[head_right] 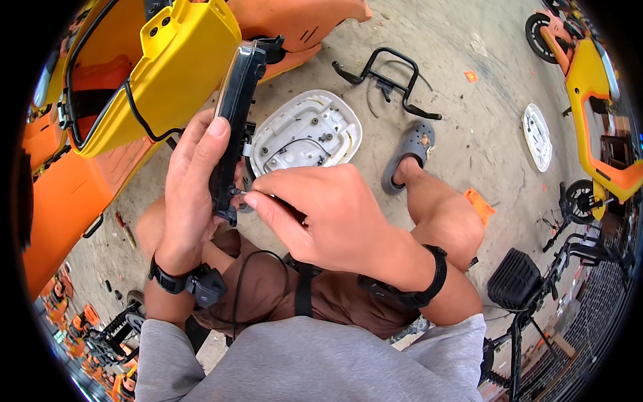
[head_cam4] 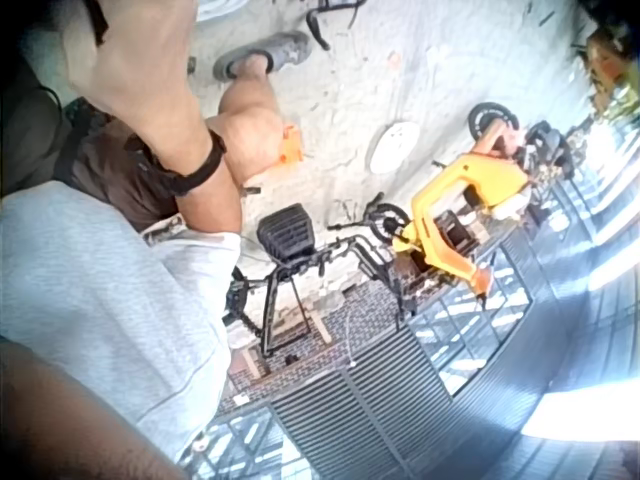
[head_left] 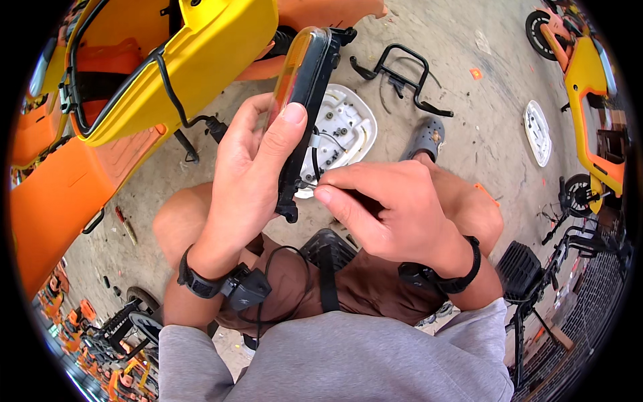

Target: The person manipulates a motorcycle turn signal assembly by hand, removing internal components and threading a wire back through the housing while sitting.

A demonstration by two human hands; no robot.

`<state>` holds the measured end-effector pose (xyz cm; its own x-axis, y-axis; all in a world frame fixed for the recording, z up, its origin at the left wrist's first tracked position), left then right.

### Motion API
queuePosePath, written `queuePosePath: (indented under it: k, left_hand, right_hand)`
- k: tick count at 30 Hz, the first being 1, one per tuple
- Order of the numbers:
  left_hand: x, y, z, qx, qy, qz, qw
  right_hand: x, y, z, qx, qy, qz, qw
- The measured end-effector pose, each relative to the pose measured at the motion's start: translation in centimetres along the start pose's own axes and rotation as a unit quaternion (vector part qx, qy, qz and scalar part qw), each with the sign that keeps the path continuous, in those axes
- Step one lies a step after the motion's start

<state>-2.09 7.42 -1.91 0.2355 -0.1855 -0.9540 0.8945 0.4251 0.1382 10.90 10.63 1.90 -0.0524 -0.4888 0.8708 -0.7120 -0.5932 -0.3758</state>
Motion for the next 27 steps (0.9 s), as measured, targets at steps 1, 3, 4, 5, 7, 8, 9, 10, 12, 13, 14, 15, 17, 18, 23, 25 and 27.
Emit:
queuePosePath:
  k: [1,3,4,5,7,8,9,10,12,13,14,15,17,18,23,25,27]
  left_hand:
    - [0.1,0.0,0.0,0.001,-0.001,-0.004,1.0]
    - [0.3,0.1,0.0,0.004,-0.007,-0.013,1.0]
    - [0.3,0.1,0.0,0.007,-0.01,-0.018,1.0]
    - [0.4,0.2,0.0,0.01,-0.014,-0.023,1.0]
    - [0.5,0.3,0.0,0.025,-0.015,-0.036,0.999]
    - [0.5,0.4,0.1,0.033,-0.015,-0.042,0.998]
    - [0.5,0.5,0.1,0.038,-0.017,-0.045,0.998]
    - [0.4,0.5,0.1,0.044,-0.018,-0.047,0.998]
    - [0.2,0.8,0.3,0.056,-0.02,-0.046,0.997]
    - [0.2,0.9,0.3,0.063,-0.019,-0.042,0.997]
    - [0.1,1.1,0.4,0.07,-0.019,-0.038,0.997]
    - [0.0,1.0,0.5,0.067,-0.017,-0.037,0.997]
    - [-0.3,0.8,0.5,0.06,-0.011,-0.036,0.997]
    - [-0.3,0.8,0.6,0.058,-0.017,-0.028,0.998]
    - [-1.0,0.9,0.8,0.086,-0.035,-0.016,0.996]
    - [-1.1,0.9,1.0,0.08,-0.04,-0.017,0.996]
    - [-1.1,0.8,1.0,0.078,-0.041,-0.019,0.996]
  right_hand:
    - [-0.2,0.0,0.0,0.011,0.017,-0.016,1.0]
    - [-0.8,0.0,0.0,0.039,0.069,-0.042,0.996]
    - [-1.2,0.0,0.1,0.056,0.105,-0.052,0.991]
    - [-1.7,0.2,0.2,0.074,0.141,-0.063,0.985]
    - [-2.3,0.5,0.5,0.081,0.186,-0.119,0.972]
    - [-2.6,0.7,0.6,0.084,0.207,-0.147,0.964]
    - [-3.0,1.0,0.7,0.102,0.229,-0.18,0.951]
    - [-3.5,1.4,0.9,0.12,0.25,-0.213,0.937]
    - [-4.1,2.1,1.2,0.145,0.275,-0.273,0.91]
    - [-4.3,2.4,1.3,0.152,0.279,-0.301,0.899]
    - [-4.4,2.6,1.4,0.159,0.282,-0.328,0.887]
    - [-4.4,2.9,1.6,0.169,0.311,-0.362,0.862]
    - [-4.2,3.5,2.0,0.19,0.367,-0.427,0.804]
    - [-4.1,3.9,2.1,0.193,0.375,-0.462,0.78]
    - [-4.3,5.7,3.0,0.183,0.384,-0.583,0.692]
    - [-4.2,6.1,3.0,0.195,0.379,-0.609,0.669]
    - [-4.0,6.3,3.0,0.198,0.373,-0.625,0.657]
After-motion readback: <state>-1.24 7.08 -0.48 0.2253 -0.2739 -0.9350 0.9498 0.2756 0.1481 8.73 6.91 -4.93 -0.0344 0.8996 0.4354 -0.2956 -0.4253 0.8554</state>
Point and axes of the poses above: each hand's wrist, its own z-axis away from the middle knuckle, its own y-axis out of the palm, x = y × z, the point moved 8 cm from there along -z, towards the middle knuckle
